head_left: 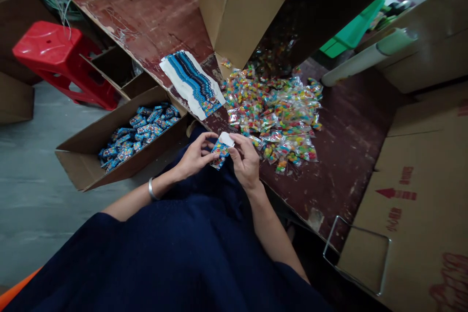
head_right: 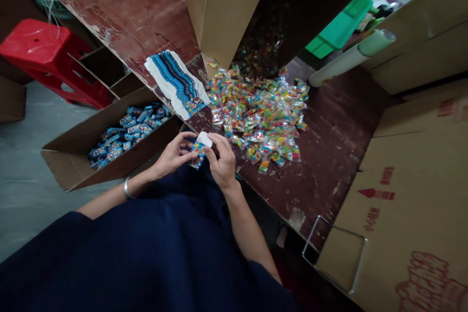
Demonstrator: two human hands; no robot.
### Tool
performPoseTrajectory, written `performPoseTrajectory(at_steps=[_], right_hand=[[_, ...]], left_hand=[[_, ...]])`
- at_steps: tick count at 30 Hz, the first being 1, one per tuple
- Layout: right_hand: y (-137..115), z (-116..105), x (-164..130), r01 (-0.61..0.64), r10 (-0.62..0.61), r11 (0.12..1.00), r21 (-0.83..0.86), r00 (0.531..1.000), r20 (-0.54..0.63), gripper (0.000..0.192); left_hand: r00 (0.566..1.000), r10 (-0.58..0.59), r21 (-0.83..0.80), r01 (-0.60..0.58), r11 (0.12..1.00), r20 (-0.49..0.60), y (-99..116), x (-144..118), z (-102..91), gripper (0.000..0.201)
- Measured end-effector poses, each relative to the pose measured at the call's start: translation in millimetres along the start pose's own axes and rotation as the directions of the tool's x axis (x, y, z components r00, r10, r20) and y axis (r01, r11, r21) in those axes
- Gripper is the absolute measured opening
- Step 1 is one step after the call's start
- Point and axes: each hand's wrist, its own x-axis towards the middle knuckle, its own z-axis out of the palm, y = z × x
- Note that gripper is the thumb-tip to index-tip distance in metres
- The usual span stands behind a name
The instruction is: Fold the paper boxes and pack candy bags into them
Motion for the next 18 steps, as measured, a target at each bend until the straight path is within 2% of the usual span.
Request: performPoseTrajectory(at_steps=[2,4,8,10,13,16,18], right_hand=[[5.0,5.7,-7.0,-0.094,0.095,0.984,0.154,0.995,0.000,0.037],[8.9,12.3,-12.9,-0.142,0.148,0.961,0.236,0.989,-0.006,0.033],[8.4,22.8,-16.2,-0.095,0.115,0.971,0.221,0.990,-0.081,0.020],[4.6,26.2,-13.9,-0.073,0.107,0.970,0.231,0.984,-0.139,0.019],[-2.4,29.0,-8.2,-0.101,0.181,0.939,0.330,0.958,-0.223,0.028],[-8.4,27.2,-1.4,-0.107,0.185,0.920,0.376,0.967,-0.176,0.025],[-10.3,24.1,3.2,-0.121,0.178,0.906,0.405,0.978,-0.107,0.027]], left_hand=[[1.000,0.010,-0.018,-0.009,1.000,0.001,3.0,-0.1,0.7,0.063],[0.999,0.014,-0.041,-0.012,0.999,0.037,3.1,-1.0,1.2,0.058],[0.996,0.025,-0.078,-0.018,0.997,0.091,-2.8,-1.3,2.9,0.048],[0.996,0.039,-0.094,-0.032,0.995,0.074,-4.8,-0.1,3.9,0.049],[0.999,0.025,-0.151,-0.020,0.988,0.027,-4.1,2.0,4.2,0.059],[1.000,-0.015,-0.181,0.017,0.983,0.015,-1.0,2.1,2.9,0.066],[1.000,-0.006,-0.145,0.007,0.989,0.010,1.2,0.8,1.3,0.062]])
